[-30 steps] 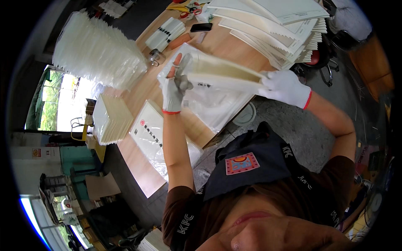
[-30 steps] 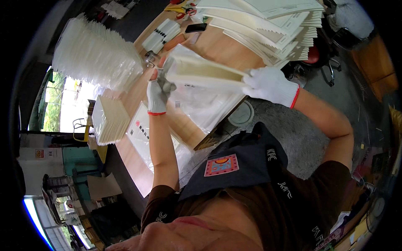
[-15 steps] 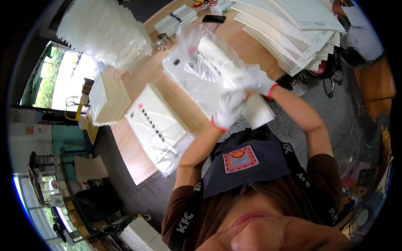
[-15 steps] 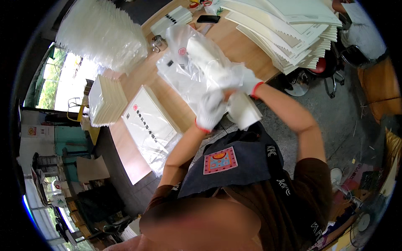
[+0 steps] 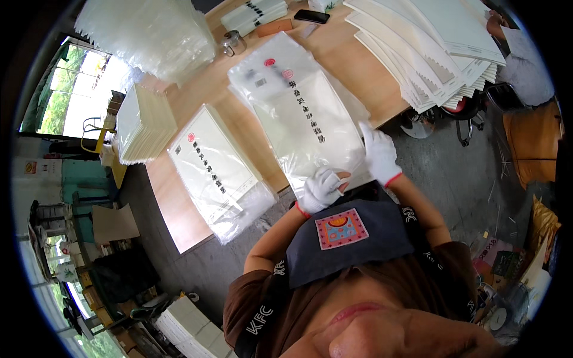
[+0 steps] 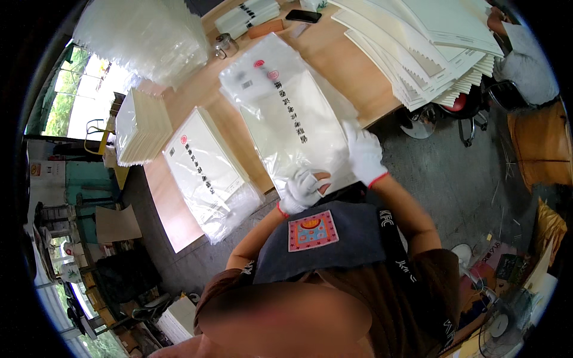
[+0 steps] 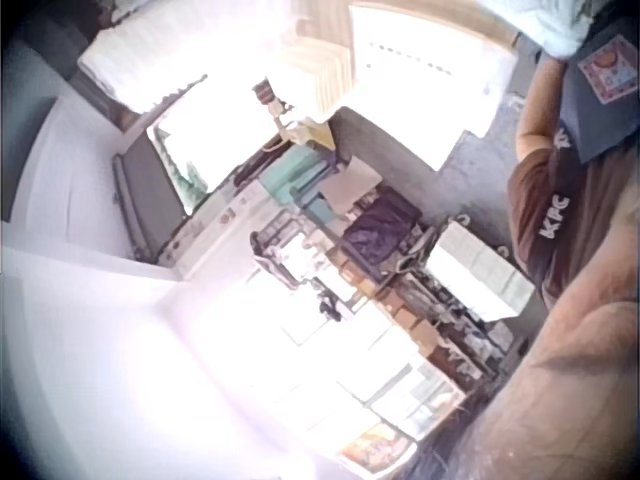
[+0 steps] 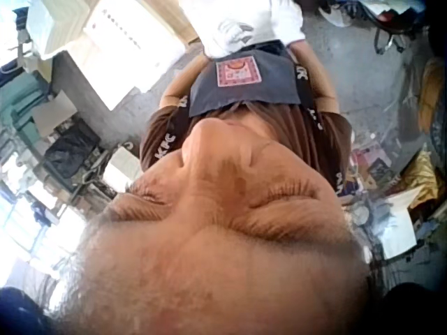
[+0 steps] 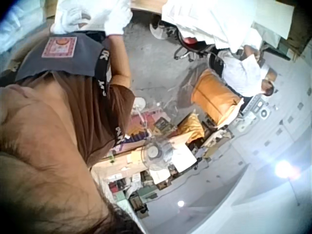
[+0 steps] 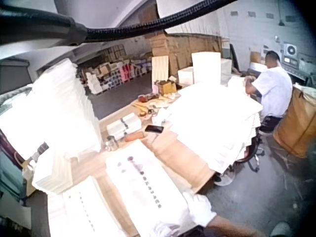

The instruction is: The person repeatedly picks up stacks of white paper documents and places them into clear plastic sleeves on a table. The person then folds the top of the sleeve to seal it and sets the packaged item aside. This process is repeated continuously throughout the clip.

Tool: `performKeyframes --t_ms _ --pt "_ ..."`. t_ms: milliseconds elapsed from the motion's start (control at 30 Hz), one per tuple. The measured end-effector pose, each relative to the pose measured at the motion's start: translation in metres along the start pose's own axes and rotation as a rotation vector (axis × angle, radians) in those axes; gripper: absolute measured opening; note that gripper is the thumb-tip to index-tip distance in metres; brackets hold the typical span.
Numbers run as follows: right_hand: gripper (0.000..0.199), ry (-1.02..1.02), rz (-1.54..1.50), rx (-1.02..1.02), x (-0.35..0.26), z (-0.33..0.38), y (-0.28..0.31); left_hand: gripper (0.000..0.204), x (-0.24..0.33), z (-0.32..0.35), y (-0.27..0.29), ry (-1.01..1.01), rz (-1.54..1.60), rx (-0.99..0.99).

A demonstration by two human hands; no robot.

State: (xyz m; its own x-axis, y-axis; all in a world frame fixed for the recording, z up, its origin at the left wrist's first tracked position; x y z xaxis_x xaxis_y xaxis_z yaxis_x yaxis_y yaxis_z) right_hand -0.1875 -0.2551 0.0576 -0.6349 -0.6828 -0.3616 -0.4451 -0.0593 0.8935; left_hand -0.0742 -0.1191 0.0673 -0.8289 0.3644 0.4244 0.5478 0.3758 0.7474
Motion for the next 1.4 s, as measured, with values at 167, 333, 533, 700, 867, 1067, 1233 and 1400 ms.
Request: performKeyframes --t_ms 167,333,533,700,867,1067,1233,1400 --pt "0.023 -0.001 0.089 -0.303 0.004 0.013 -0.021 0.016 -0.084 0.101 0.034 0.583 -0.441 0.204" --pt "0.022 -0.096 0.160 -0.750 -0.010 0.059 0.012 0.017 -0.016 0.129 0.060 0.584 -0.062 0.366" --pt "0.011 0.429 0.102 -0.483 -0.014 0.068 0.013 0.017 -0.024 0.117 0.052 0.728 -0.036 0.223" --pt "0.015 0.160 0.148 -0.857 0.024 0.095 -0.004 0.014 -0.056 0.205 -0.006 1.067 0.437 -0.256" --pt "0.025 -0.165 -0.319 -0.443 0.072 0.042 -0.026 0.034 -0.092 0.214 -0.053 1.590 1.141 0.416" --pt "0.031 -0.567 -1.438 -0.710 0.013 0.033 -0.116 0.012 -0.054 0.104 0.068 0.883 0.110 0.377" --pt "0.022 -0.435 -1.631 -0.972 -0.124 -0.017 -0.170 0.028 -0.055 0.180 0.169 0.727 -0.159 0.790" --pt "0.033 0.015 -1.232 -0.888 -0.231 -0.053 -0.211 0.017 -0.104 0.301 0.231 1.276 -0.131 0.867"
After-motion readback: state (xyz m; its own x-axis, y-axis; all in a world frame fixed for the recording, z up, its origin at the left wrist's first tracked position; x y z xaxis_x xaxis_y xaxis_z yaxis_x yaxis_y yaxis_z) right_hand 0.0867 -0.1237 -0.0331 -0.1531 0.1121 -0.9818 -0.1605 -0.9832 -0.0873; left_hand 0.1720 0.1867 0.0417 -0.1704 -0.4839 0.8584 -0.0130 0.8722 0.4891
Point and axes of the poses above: each hand's wrist, its own z-axis away from the middle knuckle, its own y-axis out of the back of the hand, x = y × z, the point moved 6 cm from there along -z, towards the middle knuckle, and after that the axes turned 8 degrees about -z, right-handed, at the moved point
